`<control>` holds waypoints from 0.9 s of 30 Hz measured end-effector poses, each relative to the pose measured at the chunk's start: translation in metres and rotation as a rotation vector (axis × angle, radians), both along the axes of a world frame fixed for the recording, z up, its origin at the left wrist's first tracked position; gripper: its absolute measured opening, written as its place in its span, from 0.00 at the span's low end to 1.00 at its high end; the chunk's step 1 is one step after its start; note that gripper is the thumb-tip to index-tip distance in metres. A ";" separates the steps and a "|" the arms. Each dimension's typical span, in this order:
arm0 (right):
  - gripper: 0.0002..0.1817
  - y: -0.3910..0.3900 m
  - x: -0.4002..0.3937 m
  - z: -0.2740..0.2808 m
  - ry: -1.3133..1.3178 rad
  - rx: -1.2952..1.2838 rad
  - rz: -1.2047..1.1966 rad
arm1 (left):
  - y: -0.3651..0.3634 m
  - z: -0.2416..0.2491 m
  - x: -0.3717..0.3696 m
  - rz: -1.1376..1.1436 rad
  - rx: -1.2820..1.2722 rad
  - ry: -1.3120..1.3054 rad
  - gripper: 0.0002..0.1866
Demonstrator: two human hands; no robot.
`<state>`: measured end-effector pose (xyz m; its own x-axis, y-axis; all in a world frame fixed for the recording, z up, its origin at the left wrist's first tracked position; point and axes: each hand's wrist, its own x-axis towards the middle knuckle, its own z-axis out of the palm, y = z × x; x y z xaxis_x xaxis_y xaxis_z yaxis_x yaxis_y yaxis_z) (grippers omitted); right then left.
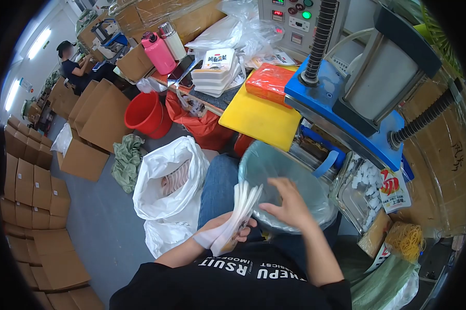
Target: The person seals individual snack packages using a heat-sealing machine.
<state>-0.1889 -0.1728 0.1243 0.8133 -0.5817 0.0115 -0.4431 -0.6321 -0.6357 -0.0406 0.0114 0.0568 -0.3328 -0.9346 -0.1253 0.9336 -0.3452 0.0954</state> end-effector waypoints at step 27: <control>0.55 0.094 0.014 -0.062 -0.172 0.568 0.311 | 0.101 0.001 0.003 0.749 0.457 -1.420 0.53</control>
